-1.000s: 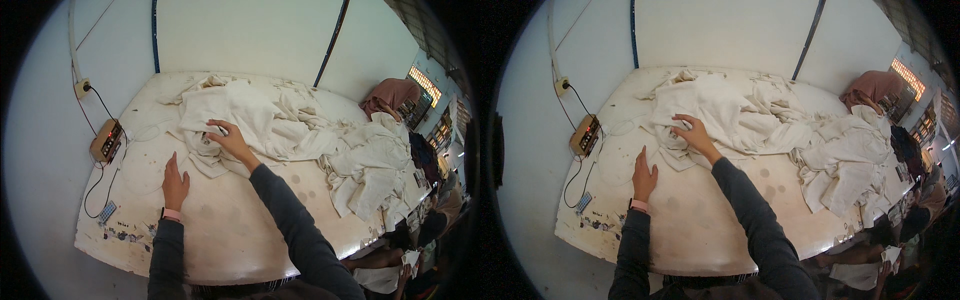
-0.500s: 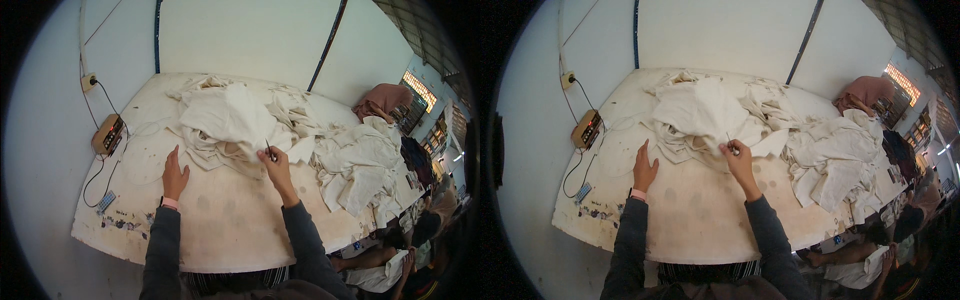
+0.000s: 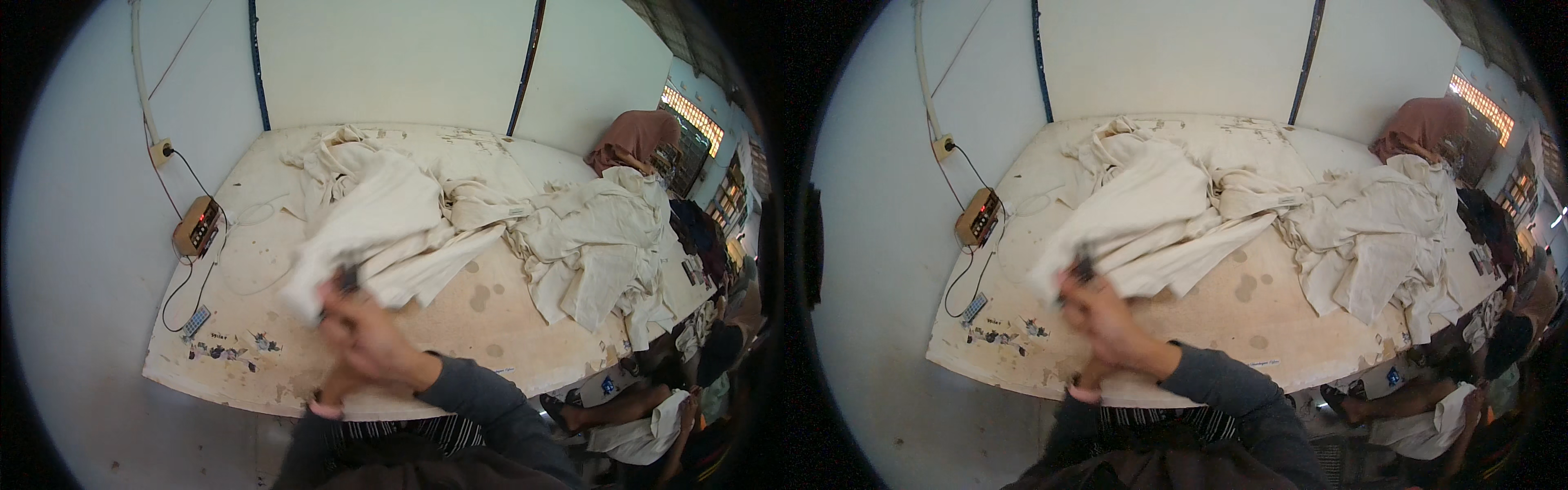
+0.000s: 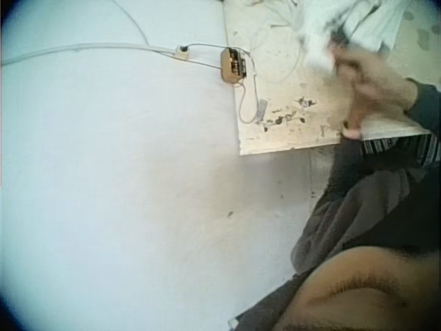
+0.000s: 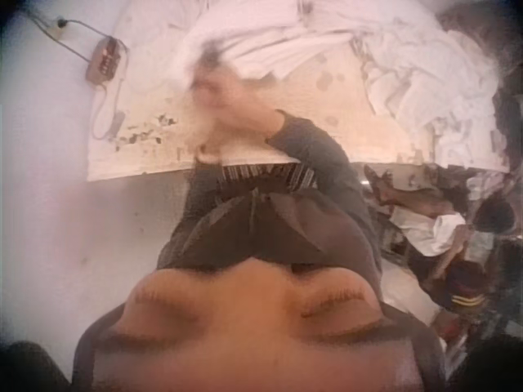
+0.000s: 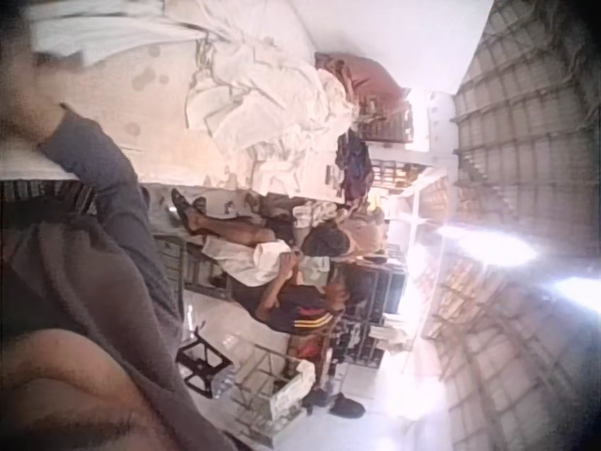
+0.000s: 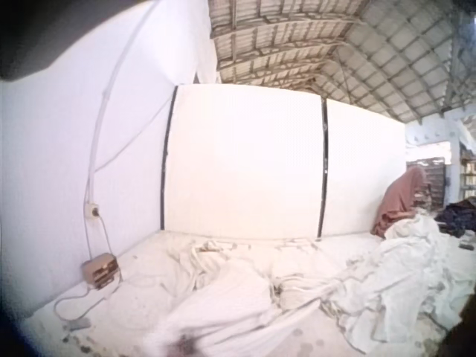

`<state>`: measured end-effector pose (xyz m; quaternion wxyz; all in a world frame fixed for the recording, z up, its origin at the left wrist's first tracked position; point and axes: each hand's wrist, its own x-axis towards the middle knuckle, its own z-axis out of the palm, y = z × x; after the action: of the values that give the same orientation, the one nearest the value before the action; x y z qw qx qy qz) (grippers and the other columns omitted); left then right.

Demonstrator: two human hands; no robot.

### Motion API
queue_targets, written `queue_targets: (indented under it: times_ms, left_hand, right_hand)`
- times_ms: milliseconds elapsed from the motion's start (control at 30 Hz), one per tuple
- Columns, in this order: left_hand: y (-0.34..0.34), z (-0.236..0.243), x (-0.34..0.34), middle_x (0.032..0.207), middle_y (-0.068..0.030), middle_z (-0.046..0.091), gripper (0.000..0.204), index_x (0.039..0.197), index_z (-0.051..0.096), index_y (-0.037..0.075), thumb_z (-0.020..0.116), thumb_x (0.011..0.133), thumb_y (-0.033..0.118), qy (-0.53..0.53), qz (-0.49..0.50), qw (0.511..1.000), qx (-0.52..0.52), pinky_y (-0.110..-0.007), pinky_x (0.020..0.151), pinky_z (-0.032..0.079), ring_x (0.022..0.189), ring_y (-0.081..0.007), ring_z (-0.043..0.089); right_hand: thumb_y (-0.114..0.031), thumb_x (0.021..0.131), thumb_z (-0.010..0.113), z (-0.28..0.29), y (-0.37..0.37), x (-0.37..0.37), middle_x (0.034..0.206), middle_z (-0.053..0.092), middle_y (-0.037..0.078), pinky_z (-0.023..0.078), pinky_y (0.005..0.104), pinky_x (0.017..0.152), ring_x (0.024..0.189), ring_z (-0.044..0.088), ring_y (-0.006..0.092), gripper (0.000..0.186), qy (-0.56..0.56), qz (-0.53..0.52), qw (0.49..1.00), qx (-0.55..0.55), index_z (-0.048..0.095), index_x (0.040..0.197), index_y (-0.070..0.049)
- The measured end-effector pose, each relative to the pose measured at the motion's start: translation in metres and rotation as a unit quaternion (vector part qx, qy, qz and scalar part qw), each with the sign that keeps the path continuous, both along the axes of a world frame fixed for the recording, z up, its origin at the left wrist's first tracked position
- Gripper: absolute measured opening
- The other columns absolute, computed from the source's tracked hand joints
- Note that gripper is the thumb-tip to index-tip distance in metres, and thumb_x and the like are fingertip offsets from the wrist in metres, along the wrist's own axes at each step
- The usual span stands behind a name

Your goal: The person uses shears to cut off excess fabric and trim edges from a large white cloth on a work table. They repeatedly fold and unfold the cloth to access different sections, cutting small pieces and setting them aside.

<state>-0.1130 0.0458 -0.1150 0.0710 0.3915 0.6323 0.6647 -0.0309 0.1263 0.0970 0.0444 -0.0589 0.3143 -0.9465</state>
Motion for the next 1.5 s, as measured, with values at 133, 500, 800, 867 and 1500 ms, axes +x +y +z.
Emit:
queue_targets:
  times_ms: [133,500,800,867,1500]
  left_hand:
    - [-0.005,-0.011,0.081,0.135,-0.0131,0.06,0.039,0.139,0.055,0.001,0.05,0.109,0.026,0.107,0.081,0.989,-0.066,-0.036,0.102,0.045,0.126,-0.0219,0.056]
    - [-0.148,0.084,0.126,0.14,-0.0165,0.06,0.057,0.14,0.055,-0.004,0.072,0.096,0.029,-0.237,-0.109,0.964,-0.047,-0.038,0.118,0.032,0.137,-0.0271,0.05]
    - [-0.193,0.225,-0.032,0.119,-0.0237,0.067,0.048,0.124,0.064,0.001,0.076,0.078,0.007,0.209,0.324,0.814,-0.435,-0.042,0.092,0.051,0.109,-0.0355,0.065]
    - [-0.196,0.273,-0.071,0.106,-0.0142,0.068,0.04,0.119,0.067,0.008,0.066,0.079,-0.001,0.441,0.514,0.726,-0.116,-0.044,0.086,0.049,0.098,-0.0377,0.062]
    - [-0.18,0.146,-0.04,0.1,-0.0135,0.07,0.036,0.125,0.065,0.001,0.07,0.09,0.005,0.127,0.208,0.906,-0.346,-0.034,0.082,0.053,0.09,-0.0236,0.067]
  right_hand:
    - [-0.021,0.089,0.073,0.014,-0.035,0.002,0.091,0.071,0.009,0.053,0.0406,0.072,0.081,0.067,0.0293,0.022,0.272,0.084,0.728,0.624,0.068,0.103,-0.005]
    - [-0.057,0.068,0.086,-0.118,0.059,-0.094,0.145,0.054,0.014,0.053,0.0465,0.091,0.111,0.067,0.0378,0.11,0.221,-0.002,0.477,0.851,0.035,0.156,-0.015]
    - [-0.022,0.075,0.071,-0.021,0.231,-0.086,0.11,0.072,0.011,0.053,0.0517,0.083,0.101,0.07,0.0351,0.038,0.093,-0.2,0.389,0.894,0.07,0.112,-0.016]
    - [-0.013,0.078,0.068,0.036,0.253,-0.089,0.106,0.07,0.013,0.054,0.048,0.079,0.097,0.069,0.0367,0.036,0.115,-0.523,0.393,0.747,0.067,0.114,-0.014]
    - [-0.019,0.096,0.066,-0.061,0.394,0.175,0.09,0.075,0.008,0.052,0.0381,0.069,0.078,0.071,0.025,0.016,-0.2,-0.384,0.369,0.822,0.072,0.106,-0.008]
